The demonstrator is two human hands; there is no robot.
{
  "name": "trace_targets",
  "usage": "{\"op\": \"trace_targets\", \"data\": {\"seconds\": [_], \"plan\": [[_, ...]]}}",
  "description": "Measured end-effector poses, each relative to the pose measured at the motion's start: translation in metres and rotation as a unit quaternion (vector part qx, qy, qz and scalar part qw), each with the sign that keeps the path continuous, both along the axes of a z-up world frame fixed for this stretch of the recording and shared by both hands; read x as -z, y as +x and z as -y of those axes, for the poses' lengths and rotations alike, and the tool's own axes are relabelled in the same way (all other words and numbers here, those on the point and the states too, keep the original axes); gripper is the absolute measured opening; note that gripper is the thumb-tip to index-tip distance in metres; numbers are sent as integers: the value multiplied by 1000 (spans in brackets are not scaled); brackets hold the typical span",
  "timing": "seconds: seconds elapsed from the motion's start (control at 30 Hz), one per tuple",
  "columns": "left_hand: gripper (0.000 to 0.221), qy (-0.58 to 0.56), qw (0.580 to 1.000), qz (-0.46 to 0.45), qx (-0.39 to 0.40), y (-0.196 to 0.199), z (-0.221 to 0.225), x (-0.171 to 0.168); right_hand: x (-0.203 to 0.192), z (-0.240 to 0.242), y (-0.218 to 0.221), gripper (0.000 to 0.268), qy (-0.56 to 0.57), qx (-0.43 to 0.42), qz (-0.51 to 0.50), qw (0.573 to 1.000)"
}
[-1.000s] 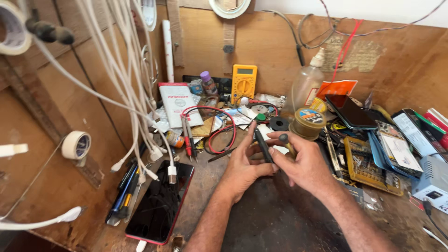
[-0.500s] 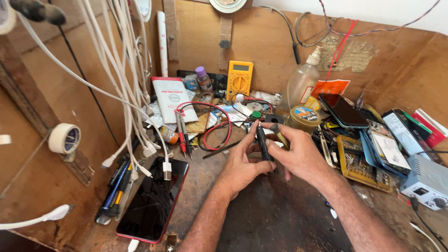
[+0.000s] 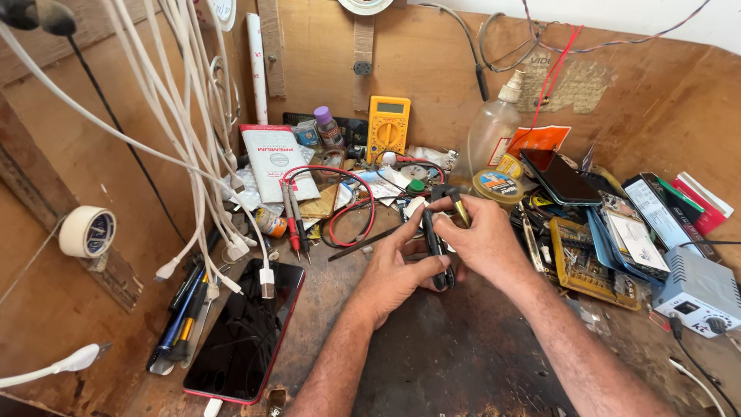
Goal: The person disassembles a small mobile phone by hand, removing the battery and casing, and then uses a small screwdriver to remove screws from the internal circuit board.
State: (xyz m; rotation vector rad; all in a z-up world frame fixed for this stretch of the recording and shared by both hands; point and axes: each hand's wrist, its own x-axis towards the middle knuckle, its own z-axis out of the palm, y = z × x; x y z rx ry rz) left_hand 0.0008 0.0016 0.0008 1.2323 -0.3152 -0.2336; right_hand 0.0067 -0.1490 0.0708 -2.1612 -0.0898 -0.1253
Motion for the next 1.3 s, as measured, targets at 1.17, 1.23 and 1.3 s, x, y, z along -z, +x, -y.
{"op": "trace_targets", "data": {"seconds": [1.17,1.23,1.3], "plan": [[79,-98,993,-44,-51,-6,-3,-13,55,32,-30,42,381,-15,-103,918],[78,-128,990,-45,-44,-7,-2,-13,54,36,-29,38,419,-12,-121,900],[77,-137,988,-49,-43,-8,-2,-12,53,39,-29,34,450,-12,-135,883]]}}
